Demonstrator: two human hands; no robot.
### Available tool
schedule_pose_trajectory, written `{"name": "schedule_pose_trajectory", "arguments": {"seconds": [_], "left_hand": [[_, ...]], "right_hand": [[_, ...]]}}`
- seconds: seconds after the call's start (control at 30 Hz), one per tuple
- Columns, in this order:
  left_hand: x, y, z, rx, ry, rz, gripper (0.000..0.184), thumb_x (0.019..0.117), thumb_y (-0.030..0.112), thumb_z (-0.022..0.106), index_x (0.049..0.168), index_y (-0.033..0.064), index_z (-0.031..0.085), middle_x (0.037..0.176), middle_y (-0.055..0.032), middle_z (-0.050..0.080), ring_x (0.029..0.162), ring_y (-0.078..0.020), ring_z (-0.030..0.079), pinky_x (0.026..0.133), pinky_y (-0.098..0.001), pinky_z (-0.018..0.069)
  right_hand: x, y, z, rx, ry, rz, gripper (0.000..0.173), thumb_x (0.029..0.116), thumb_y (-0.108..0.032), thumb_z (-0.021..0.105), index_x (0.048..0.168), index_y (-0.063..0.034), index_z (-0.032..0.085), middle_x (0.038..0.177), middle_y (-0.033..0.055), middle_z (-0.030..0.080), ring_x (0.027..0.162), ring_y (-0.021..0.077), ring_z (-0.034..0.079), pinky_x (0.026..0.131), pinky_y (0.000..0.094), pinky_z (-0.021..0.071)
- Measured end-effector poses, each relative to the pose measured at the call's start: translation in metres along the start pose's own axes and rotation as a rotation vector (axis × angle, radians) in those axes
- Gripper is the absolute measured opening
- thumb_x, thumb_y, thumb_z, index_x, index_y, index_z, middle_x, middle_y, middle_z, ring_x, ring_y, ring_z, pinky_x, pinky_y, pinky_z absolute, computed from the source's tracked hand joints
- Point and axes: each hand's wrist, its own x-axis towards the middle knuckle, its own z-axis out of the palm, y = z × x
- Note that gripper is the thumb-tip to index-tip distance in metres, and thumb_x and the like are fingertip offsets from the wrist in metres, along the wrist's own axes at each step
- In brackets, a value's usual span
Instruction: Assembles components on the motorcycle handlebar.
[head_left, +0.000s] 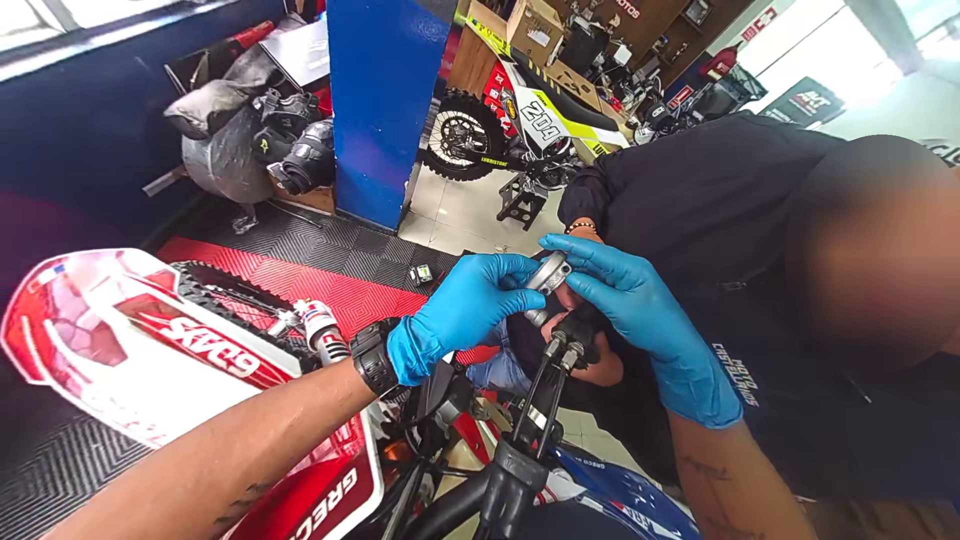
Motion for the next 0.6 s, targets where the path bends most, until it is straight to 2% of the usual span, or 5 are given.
{"name": "schedule_pose_trajectory", "arguments": {"seconds": [0.2,0.3,0.4,0.5,0.6], "left_hand": [[-0.002,0.003,-0.009,-0.103,-0.047,-0.024,0.024,0.0957,0.011,0.071,0.118,0.0044,0.071,0.099,0.0005,0.076,0.087,-0.0042,0.072,0.082,-0.0219,0.0603],[-0.002,0.003,-0.011,-0.143,-0.067,-0.045,0.020,0.1017,0.014,0.063,0.117,0.0038,0.071,0.094,0.0013,0.075,0.083,-0.0040,0.070,0.078,-0.0216,0.0590],[-0.004,0.003,-0.010,-0.271,-0.103,-0.104,0.025,0.1067,0.015,0.054,0.121,0.0016,0.070,0.096,-0.0019,0.075,0.082,-0.0085,0.071,0.077,-0.0244,0.0604],[-0.009,0.004,-0.008,-0.384,-0.138,-0.150,0.032,0.1087,0.017,0.050,0.134,0.0018,0.063,0.105,-0.0063,0.074,0.088,-0.0131,0.072,0.080,-0.0274,0.0615],[-0.013,0.003,-0.005,-0.412,-0.142,-0.164,0.038,0.1094,0.018,0.049,0.144,0.0053,0.057,0.112,-0.0066,0.073,0.090,-0.0134,0.072,0.082,-0.0278,0.0611]], "right_hand": [[0.007,0.002,0.001,-0.040,0.011,-0.022,0.036,0.1025,-0.003,0.053,0.138,0.0018,0.060,0.135,0.0118,0.065,0.120,0.0166,0.065,0.103,0.0302,0.0557],[0.008,0.002,0.001,-0.091,0.013,0.003,0.034,0.1031,-0.007,0.054,0.135,-0.0007,0.063,0.130,0.0096,0.067,0.116,0.0128,0.066,0.100,0.0273,0.0558],[0.007,0.003,-0.001,-0.120,-0.017,0.040,0.032,0.1043,-0.011,0.053,0.132,-0.0034,0.066,0.125,0.0079,0.068,0.110,0.0112,0.067,0.096,0.0268,0.0568],[0.003,-0.002,-0.003,-0.160,-0.046,0.113,0.031,0.1053,-0.015,0.053,0.131,-0.0058,0.068,0.121,0.0054,0.070,0.104,0.0089,0.069,0.092,0.0255,0.0581],[-0.001,-0.008,-0.005,-0.177,-0.066,0.188,0.031,0.1059,-0.018,0.052,0.130,-0.0074,0.068,0.118,0.0029,0.071,0.098,0.0063,0.069,0.088,0.0234,0.0583]]}}
